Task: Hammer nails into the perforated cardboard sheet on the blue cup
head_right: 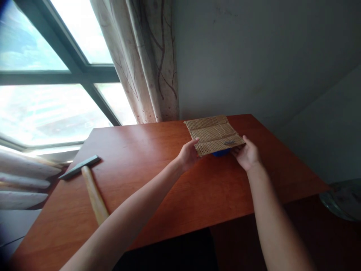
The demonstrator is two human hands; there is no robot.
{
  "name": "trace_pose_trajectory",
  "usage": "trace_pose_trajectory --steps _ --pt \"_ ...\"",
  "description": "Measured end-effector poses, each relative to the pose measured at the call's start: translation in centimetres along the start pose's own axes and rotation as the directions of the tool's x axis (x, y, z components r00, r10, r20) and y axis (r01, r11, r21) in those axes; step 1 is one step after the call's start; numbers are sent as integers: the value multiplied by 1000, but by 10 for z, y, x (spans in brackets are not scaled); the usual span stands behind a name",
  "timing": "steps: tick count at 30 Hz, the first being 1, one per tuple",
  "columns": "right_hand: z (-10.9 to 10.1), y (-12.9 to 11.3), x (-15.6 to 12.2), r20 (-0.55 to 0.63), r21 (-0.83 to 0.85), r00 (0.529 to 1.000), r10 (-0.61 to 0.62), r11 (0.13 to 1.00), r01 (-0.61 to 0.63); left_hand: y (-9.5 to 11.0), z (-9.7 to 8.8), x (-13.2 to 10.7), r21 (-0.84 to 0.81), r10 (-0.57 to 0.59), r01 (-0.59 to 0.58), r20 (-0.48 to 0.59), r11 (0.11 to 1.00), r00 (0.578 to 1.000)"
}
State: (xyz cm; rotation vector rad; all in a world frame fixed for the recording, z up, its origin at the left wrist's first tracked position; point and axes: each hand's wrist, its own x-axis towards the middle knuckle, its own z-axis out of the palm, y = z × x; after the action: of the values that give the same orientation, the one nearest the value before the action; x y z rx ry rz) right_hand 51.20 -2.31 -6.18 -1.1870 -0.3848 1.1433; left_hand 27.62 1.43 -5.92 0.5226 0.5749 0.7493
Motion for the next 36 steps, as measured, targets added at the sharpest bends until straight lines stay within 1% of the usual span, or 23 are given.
trace_pose_trajectory --steps 4,6,8,11,14,18,20,23,26,29,32,36 --pt "10 11 -9 19 -75 998 -60 995 61 0 -3 -11 -41 -4 3 -18 999 1000" --pt "22 17 -16 31 -88 996 -84 992 86 6 -10 -20 -57 -1 -2 -43 998 999" --pt "40 25 -25 68 -84 995 -76 993 81 18 -21 -34 -61 19 -23 -68 998 998" --pt "78 41 -39 143 -69 987 -67 995 77 43 -43 -61 -58 88 -94 -99 994 991" --pt "122 61 -54 213 -8 975 -62 998 65 72 -68 -94 -31 151 -158 -156 987 976" --pt "179 90 -77 288 -4 958 -20 1000 22 109 -98 -143 41 229 -225 -250 973 941" --pt "202 104 -88 344 -12 939 -4 1000 8 123 -110 -165 99 267 -248 -293 964 918" --pt "229 122 -102 423 -22 906 26 1000 -19 140 -128 -192 128 290 -261 -333 957 897" --pt "248 135 -111 455 0 889 45 999 -50 150 -143 -207 151 300 -262 -361 953 883" --pt "261 145 -116 459 45 888 33 997 -60 156 -155 -213 195 328 -272 -380 942 865" --pt "267 152 -117 446 73 895 16 996 -54 159 -160 -215 213 349 -286 -390 934 852" --pt "270 157 -117 445 87 895 28 994 -74 162 -161 -218 220 360 -294 -387 930 849"
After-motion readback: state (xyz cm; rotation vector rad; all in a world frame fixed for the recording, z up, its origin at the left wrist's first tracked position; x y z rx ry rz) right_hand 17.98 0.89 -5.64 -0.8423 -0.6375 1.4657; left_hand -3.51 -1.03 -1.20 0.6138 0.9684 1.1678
